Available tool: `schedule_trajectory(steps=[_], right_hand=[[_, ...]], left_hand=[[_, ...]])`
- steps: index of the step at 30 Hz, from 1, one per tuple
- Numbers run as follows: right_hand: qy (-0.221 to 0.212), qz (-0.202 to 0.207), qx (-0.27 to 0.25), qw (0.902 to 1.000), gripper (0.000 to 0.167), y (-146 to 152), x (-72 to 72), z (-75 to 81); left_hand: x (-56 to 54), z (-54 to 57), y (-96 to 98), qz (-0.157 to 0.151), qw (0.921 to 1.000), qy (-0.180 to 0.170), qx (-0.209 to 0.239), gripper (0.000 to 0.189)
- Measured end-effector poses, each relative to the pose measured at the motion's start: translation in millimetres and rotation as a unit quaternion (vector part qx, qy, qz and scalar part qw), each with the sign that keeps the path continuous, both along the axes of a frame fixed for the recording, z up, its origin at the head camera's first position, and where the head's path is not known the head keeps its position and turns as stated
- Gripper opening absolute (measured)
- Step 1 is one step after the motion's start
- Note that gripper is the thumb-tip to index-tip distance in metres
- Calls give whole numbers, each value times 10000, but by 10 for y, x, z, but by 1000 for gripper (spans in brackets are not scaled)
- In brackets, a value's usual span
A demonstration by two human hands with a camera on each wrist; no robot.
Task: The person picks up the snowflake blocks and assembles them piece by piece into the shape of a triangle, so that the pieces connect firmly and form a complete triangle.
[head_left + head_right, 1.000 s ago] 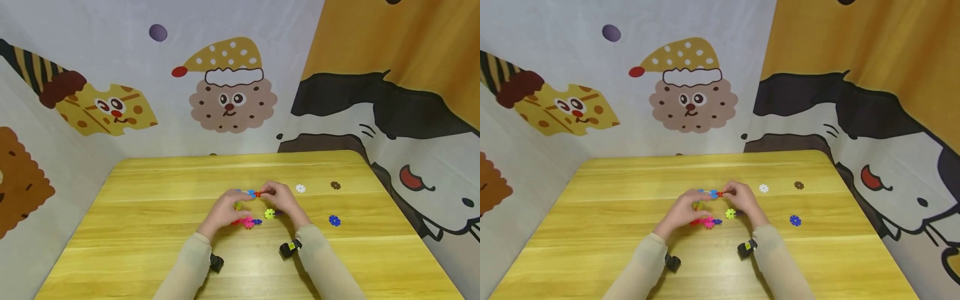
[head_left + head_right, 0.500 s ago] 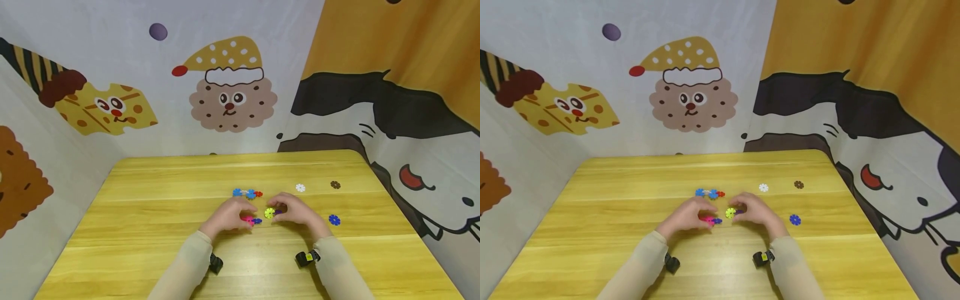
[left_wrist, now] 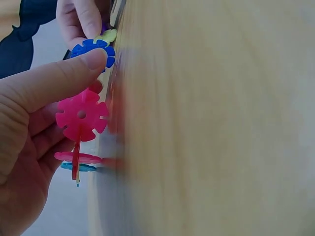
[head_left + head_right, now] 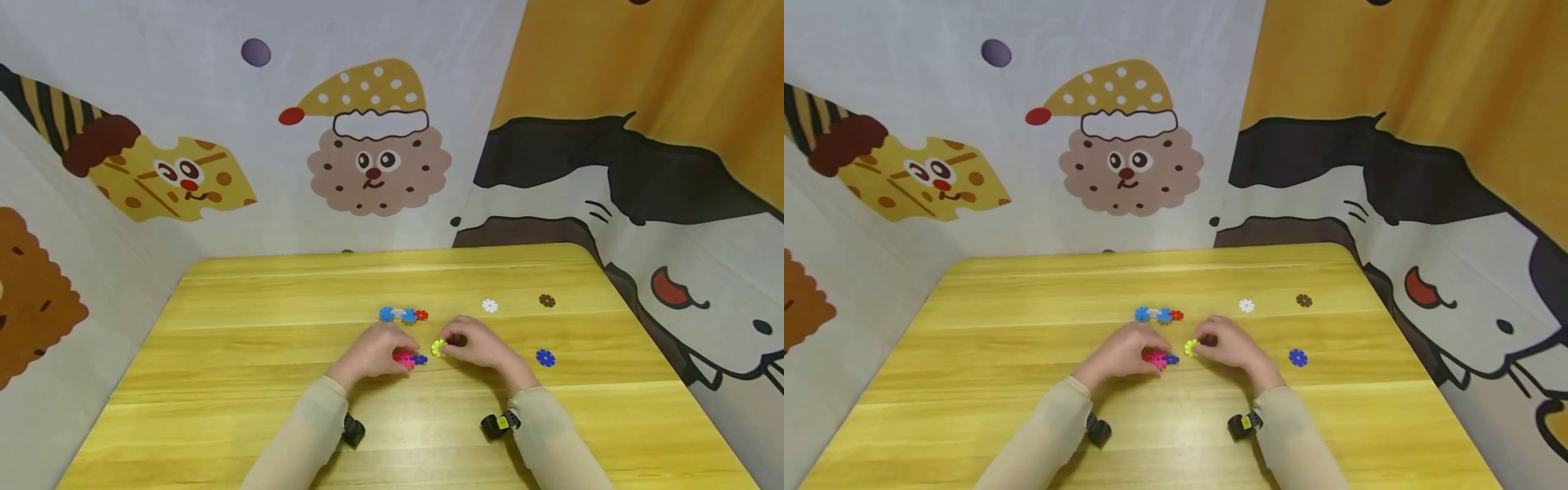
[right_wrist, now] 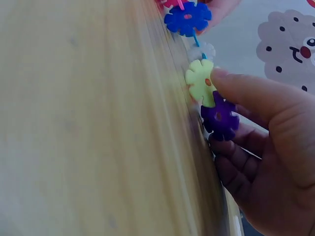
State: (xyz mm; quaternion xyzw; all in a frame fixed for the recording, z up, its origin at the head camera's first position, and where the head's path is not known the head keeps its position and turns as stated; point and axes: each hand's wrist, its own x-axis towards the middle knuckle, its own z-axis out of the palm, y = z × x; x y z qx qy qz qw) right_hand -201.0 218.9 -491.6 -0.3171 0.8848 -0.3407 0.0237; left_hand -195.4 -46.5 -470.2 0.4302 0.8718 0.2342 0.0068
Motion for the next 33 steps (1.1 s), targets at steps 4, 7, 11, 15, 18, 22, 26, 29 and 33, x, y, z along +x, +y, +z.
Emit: schedule_trajectory(steps=[4, 7, 11, 15, 18, 22, 26, 29, 33], right_hand=[[-3, 66, 32, 10000, 5, -60, 0, 10], [-252, 73, -92, 9996, 6, -94, 11, 35], [-774, -116, -247, 9966, 8, -107, 27, 75], [-1279, -335, -147, 9911, 12, -119, 35, 118], [-1542, -322, -90, 9875, 15, -139, 38, 148], [-1802, -291, -108, 9831, 17, -180, 36, 176], [-2142, -441, -252, 9755, 17, -222, 33, 192], [-2332, -544, -404, 9701, 17, -251, 31, 194], [-2300, -607, -425, 9704, 15, -271, 36, 187]], left_hand=[[-3, -13, 20, 14, 10000, -44, 55, 37], [-14, -24, 29, 29, 9999, -68, 142, 33], [-14, -18, 35, 20, 9997, -77, 243, 28], [-12, -17, 33, 25, 9995, -88, 297, 26], [-14, -21, 32, 52, 9994, -113, 322, 26], [-13, -26, 37, 90, 9992, -135, 364, 26], [-6, -36, 46, 174, 9988, -156, 423, 26], [-4, -42, 50, 218, 9985, -170, 477, 25], [-4, -34, 50, 245, 9983, -210, 479, 25]])
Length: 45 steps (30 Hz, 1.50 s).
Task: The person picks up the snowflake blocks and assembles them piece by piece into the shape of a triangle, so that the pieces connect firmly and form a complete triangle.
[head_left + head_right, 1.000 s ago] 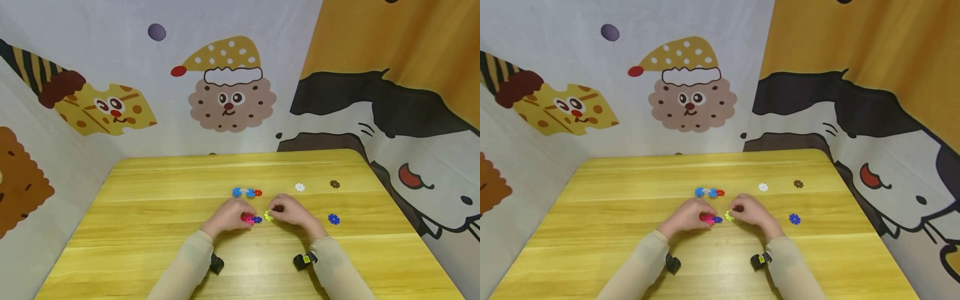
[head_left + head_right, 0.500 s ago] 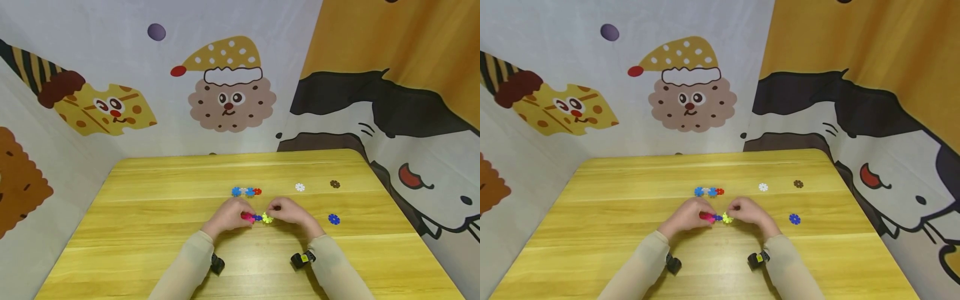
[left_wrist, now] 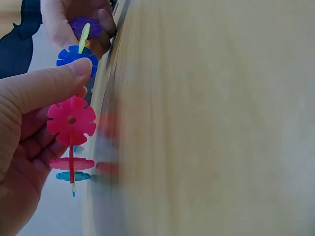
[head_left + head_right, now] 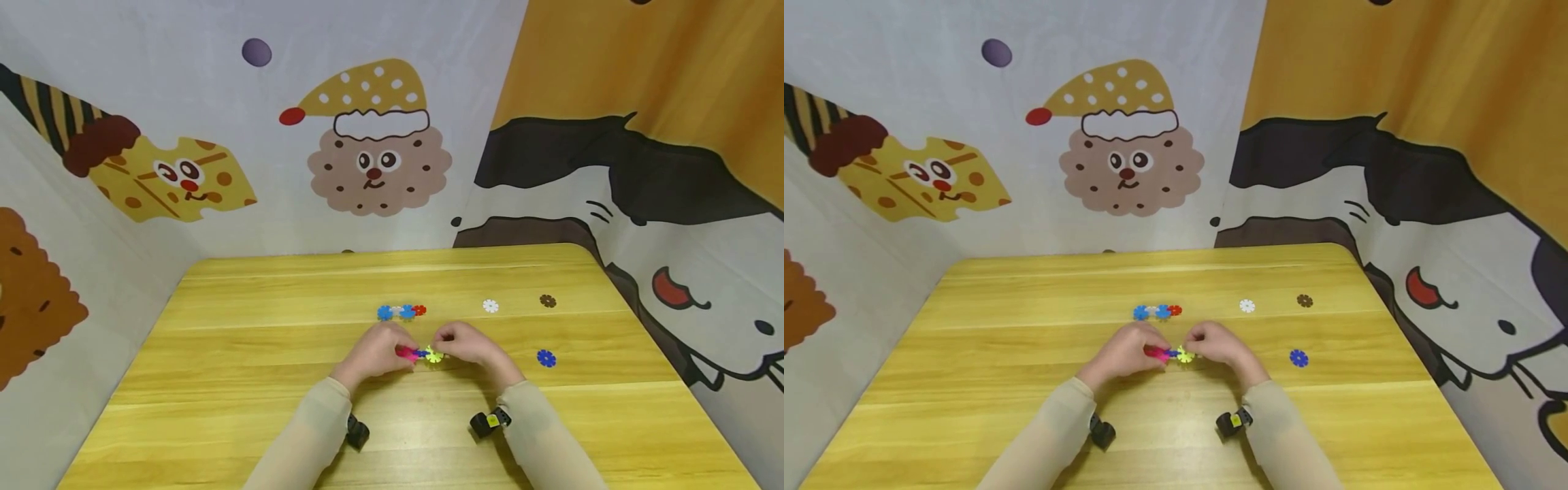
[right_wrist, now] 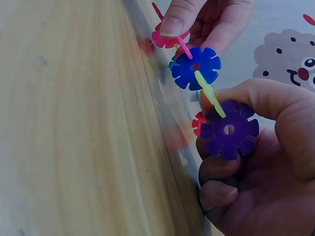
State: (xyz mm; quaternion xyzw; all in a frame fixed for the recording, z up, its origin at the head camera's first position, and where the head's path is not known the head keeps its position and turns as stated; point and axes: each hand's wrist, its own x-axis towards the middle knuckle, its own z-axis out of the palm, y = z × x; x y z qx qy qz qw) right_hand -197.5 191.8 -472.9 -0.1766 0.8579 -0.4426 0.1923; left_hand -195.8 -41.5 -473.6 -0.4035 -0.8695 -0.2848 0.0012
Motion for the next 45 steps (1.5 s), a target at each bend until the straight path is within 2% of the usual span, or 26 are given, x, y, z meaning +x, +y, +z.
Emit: schedule_trajectory(steps=[8, 12, 15, 17, 21, 24, 28, 32, 34, 37, 39, 41, 45], right_hand=[[633, 185, 439, 9969, 18, 38, -9, -32], [812, 134, 392, 9958, 21, 87, -17, -48], [869, -8, 299, 9958, 20, 147, -25, -63], [894, -135, 210, 9957, 20, 192, -33, -75], [1037, -570, -82, 9929, 19, 288, -48, -81], [1357, -946, -339, 9856, 19, 369, -63, -71], [1622, -1406, -478, 9755, 20, 499, -71, -56], [1623, -1747, -496, 9699, 22, 647, -50, -30], [1657, -1859, -521, 9671, 23, 680, 13, 79], [1745, -2067, -597, 9609, 23, 781, 41, 99], [1821, -2202, -595, 9565, 23, 853, 54, 91], [1914, -2360, -588, 9509, 24, 966, 20, -17], [2069, -2498, -384, 9451, 26, 1107, 45, -53]], left_hand=[[-14, 13, 26, -6, 9997, -99, -210, 27], [-16, 11, 24, -30, 9995, -159, -258, 29], [-19, 20, 7, -43, 9994, -319, -121, 31], [-32, 31, -6, -20, 9992, -391, 24, 30], [-88, 88, -29, 299, 9977, -488, 366, 30], [-157, 158, -32, 704, 9946, -496, 578, 32], [-281, 214, -7, 998, 9905, -479, 818, 34], [-395, 189, 41, 1140, 9870, -726, 868, 36], [-445, 157, 65, 1187, 9857, -861, 827, 38], [-504, 102, 98, 1279, 9827, -1067, 813, 41], [-535, 66, 115, 1317, 9806, -1173, 858, 43], [-560, 35, 133, 1402, 9776, -1289, 892, 45], [-590, -12, 164, 1539, 9726, -1473, 925, 46]])
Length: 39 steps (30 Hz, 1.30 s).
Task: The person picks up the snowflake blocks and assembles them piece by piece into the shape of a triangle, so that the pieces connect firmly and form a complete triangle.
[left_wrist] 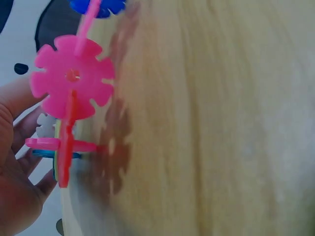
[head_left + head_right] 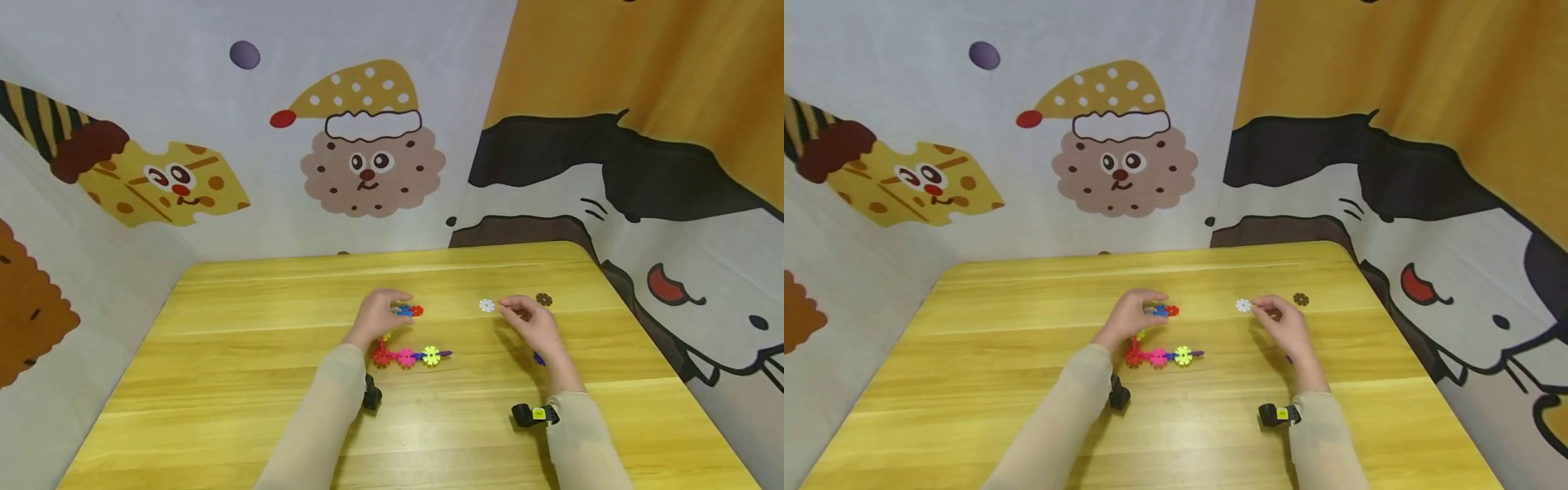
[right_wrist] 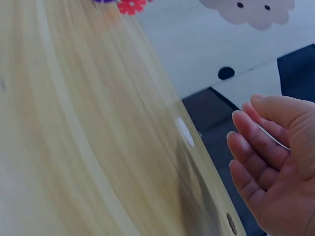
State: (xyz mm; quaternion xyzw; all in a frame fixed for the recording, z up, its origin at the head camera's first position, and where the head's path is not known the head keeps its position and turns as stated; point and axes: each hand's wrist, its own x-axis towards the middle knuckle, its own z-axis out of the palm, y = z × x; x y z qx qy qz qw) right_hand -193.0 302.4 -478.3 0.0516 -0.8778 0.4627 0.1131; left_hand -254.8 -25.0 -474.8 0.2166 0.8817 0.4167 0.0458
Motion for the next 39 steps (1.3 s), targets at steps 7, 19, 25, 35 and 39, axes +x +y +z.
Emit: schedule_trajectory(steps=[7, 19, 25, 35, 39], right_hand=[[-222, -96, 362, 9991, 29, 146, 1, -19], [-282, 161, 1043, 9940, 36, 84, -209, -104], [-105, 218, 1198, 9925, 37, -5, -353, -147], [-433, 105, 1334, 9901, 29, -65, -473, -209], [-543, 172, 1303, 9898, 24, -98, -481, -189]], left_hand=[[-9, -34, 36, 37, 9998, -198, -49, 41], [-2, -75, 16, 100, 9997, -217, 27, 30], [32, -70, 1, 116, 9994, -213, 254, 30], [102, -43, -41, 78, 9986, -166, 499, 30], [122, -39, -65, 58, 9979, -152, 621, 30]])
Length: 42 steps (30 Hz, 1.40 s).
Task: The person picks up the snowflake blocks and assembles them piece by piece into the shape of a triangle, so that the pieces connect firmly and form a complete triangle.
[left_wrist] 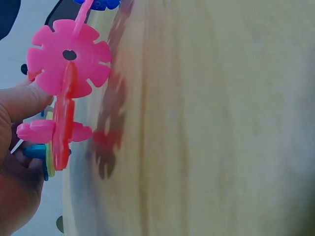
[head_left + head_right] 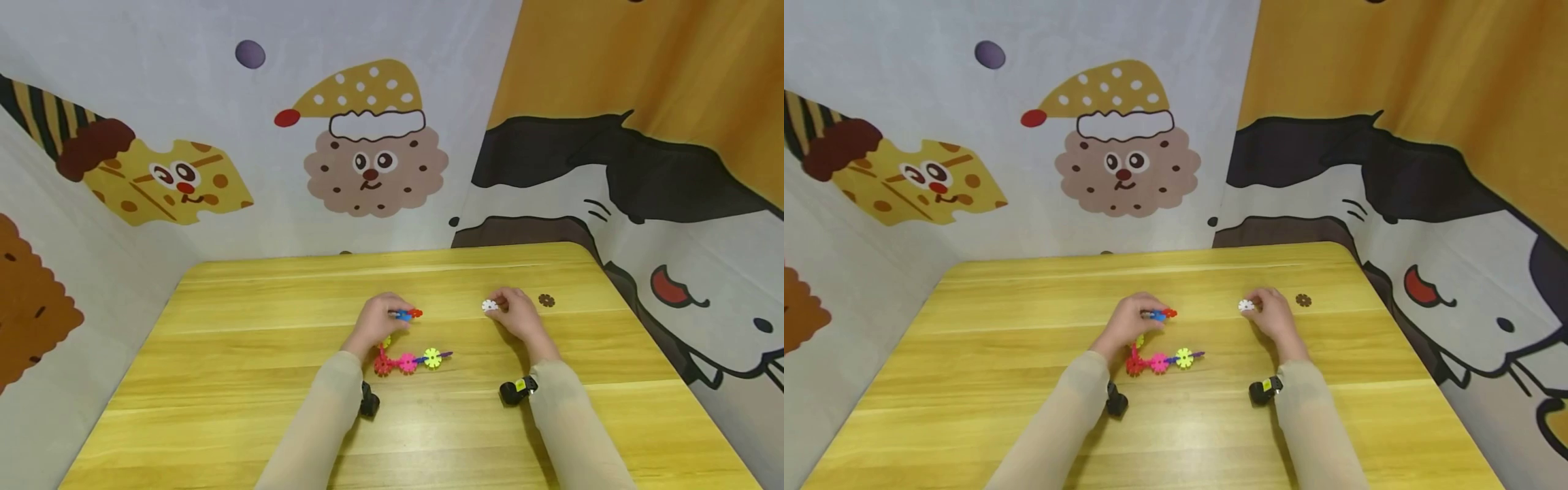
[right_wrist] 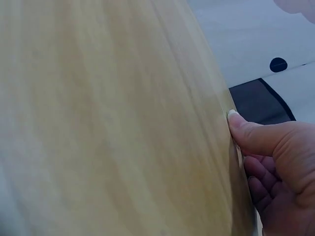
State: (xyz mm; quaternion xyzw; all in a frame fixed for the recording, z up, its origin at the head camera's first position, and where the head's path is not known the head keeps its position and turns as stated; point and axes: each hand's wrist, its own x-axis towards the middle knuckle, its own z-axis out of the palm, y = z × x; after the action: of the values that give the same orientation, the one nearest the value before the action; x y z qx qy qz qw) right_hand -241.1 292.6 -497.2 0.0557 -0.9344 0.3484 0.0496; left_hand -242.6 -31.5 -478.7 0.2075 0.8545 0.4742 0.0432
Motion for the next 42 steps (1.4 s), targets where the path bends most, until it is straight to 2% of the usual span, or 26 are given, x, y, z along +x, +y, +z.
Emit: schedule_trajectory(steps=[8, 14, 23, 35, 42], right_hand=[[36, 341, -163, 9993, 21, -220, 56, 57], [-204, 545, -855, 9946, 19, -556, 85, 92], [-814, 916, -2211, 9675, 20, -967, 76, 117], [-1140, 871, -2806, 9491, 22, -1084, 38, 116], [-1287, 696, -3233, 9349, 23, -1146, 55, 121]], left_hand=[[15, -4, -22, 16, 9998, 184, 21, 30], [18, -9, -19, 77, 9994, 325, -75, 30], [16, -6, -17, 221, 9985, 461, -199, 30], [-1, -35, 10, 183, 9964, 808, -186, 29], [6, -5, 18, 296, 9963, 795, -135, 29]])
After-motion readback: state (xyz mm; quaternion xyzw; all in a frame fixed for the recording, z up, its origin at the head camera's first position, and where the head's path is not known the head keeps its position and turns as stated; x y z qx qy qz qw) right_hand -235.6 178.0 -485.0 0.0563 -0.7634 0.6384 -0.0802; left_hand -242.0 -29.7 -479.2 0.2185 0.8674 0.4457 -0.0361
